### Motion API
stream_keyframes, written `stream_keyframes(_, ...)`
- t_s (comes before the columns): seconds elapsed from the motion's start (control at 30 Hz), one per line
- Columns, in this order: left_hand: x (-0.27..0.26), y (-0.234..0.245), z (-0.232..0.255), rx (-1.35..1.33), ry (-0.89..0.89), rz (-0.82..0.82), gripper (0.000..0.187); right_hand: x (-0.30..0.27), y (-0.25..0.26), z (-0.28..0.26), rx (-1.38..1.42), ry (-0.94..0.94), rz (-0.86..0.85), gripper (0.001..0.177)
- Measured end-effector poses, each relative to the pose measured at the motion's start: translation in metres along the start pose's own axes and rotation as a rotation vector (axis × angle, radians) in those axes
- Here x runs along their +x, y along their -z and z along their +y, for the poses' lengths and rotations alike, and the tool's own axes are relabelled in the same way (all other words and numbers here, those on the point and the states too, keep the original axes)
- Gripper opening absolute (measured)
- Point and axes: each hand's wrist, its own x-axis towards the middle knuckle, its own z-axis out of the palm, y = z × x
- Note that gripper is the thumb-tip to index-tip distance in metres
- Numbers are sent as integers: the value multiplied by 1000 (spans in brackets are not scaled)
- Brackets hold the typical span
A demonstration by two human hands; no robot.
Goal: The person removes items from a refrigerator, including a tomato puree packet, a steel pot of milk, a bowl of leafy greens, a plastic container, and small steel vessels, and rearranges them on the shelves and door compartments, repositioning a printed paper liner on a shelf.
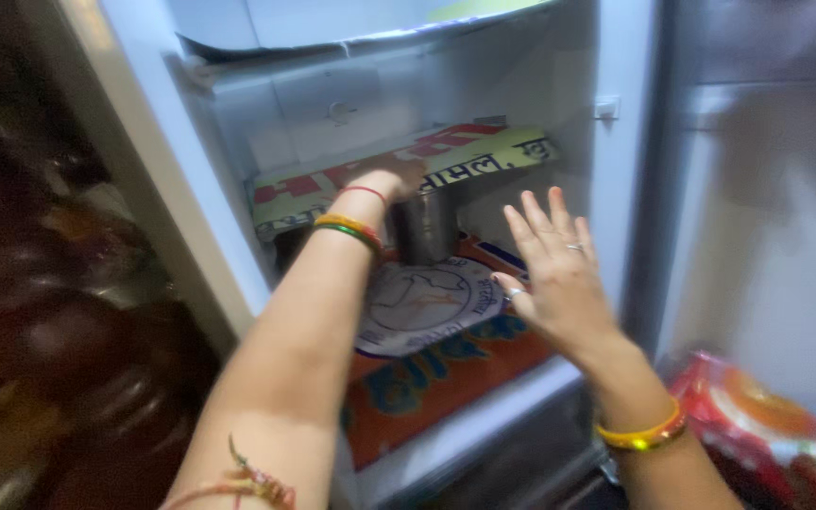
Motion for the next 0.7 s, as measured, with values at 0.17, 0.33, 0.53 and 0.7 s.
stream_keyframes(0.17, 17, -4, -6, -74, -51, -44, 57, 0, 0, 3, -15, 10, -7, 83)
stream_keyframes(0.33, 16, -13, -8, -109, -30, -74, 62, -1, -7, 3, -11, 13, -20, 84)
stream_keyframes(0.53, -35, 15, 21, -23, 6, 131, 44, 4, -4, -6, 6, 7, -13, 84)
stream_keyframes(0.7, -63, 61, 32, 376, -402, 1501, 32, 7, 2, -9, 11, -4, -12, 88)
